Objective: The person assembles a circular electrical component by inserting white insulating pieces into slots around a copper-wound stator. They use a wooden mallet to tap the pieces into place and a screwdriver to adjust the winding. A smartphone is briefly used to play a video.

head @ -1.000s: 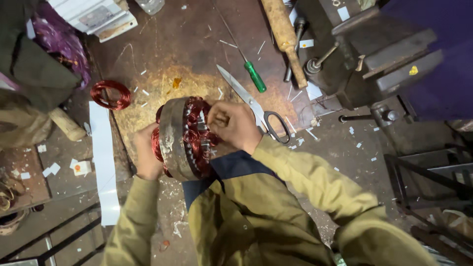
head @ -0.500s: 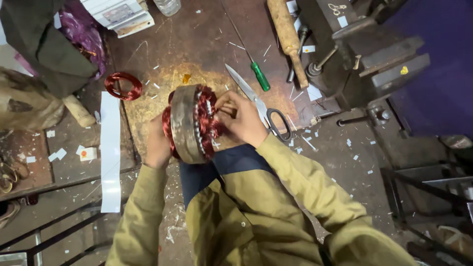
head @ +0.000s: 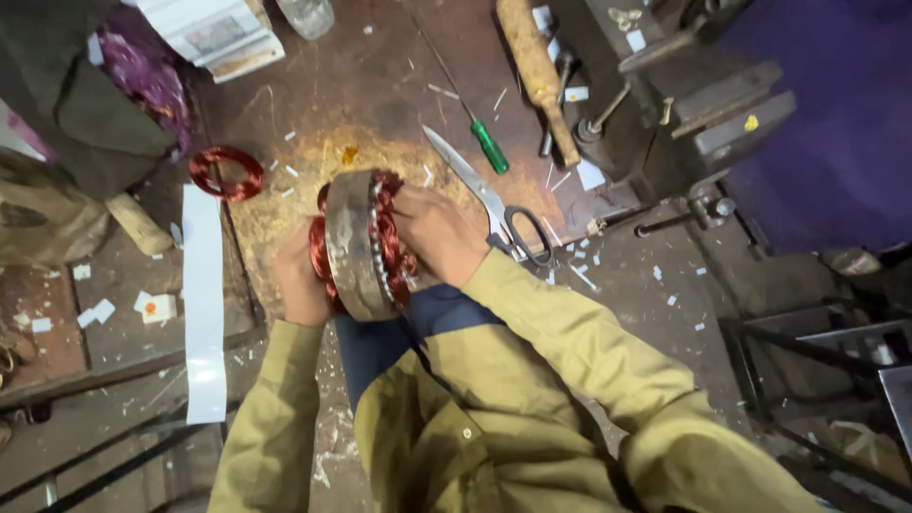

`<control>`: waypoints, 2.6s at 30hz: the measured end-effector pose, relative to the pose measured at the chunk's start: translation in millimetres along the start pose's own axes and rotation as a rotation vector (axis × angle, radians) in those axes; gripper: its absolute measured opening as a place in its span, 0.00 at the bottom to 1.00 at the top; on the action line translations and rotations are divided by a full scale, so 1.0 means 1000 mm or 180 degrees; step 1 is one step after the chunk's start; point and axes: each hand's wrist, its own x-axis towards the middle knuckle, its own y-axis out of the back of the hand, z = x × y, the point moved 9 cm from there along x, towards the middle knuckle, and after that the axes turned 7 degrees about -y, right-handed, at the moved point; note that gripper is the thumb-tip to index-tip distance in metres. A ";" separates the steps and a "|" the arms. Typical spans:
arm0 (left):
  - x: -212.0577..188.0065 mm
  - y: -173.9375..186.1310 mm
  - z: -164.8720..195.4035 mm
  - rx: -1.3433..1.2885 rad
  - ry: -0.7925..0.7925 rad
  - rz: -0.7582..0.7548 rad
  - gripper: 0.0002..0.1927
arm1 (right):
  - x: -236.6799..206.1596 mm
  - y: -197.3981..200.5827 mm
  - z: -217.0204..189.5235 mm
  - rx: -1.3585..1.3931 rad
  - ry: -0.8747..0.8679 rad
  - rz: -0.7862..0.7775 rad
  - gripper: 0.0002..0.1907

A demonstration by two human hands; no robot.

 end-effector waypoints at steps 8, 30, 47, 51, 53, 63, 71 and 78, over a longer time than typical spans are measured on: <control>-0.002 0.007 0.009 0.0085 -0.0374 0.0002 0.11 | -0.013 -0.012 0.010 0.0189 -0.0363 0.0226 0.06; 0.018 0.033 0.019 -0.0481 0.0347 0.0006 0.20 | -0.016 -0.006 0.022 0.0825 -0.1784 0.0250 0.13; 0.005 0.021 -0.001 -0.0111 -0.0225 -0.0603 0.08 | 0.001 0.005 -0.004 -0.0012 -0.0248 -0.0130 0.13; 0.011 0.022 0.012 -0.0268 -0.0450 -0.0688 0.14 | -0.002 -0.006 -0.003 -0.0242 0.0281 -0.0250 0.10; 0.012 0.017 0.005 -0.0136 -0.0160 -0.0804 0.10 | -0.006 -0.007 0.010 0.0032 -0.0114 -0.0295 0.07; 0.003 0.010 -0.012 0.0043 0.0422 -0.0857 0.11 | -0.014 0.008 0.027 0.0545 -0.0288 0.0394 0.09; -0.016 0.003 -0.047 -0.0031 0.0674 -0.0588 0.09 | -0.008 -0.004 0.047 0.1333 -0.0894 0.0024 0.11; -0.006 0.000 -0.033 -0.0563 0.0969 -0.0886 0.13 | -0.022 0.004 0.049 0.1643 -0.1596 0.0827 0.14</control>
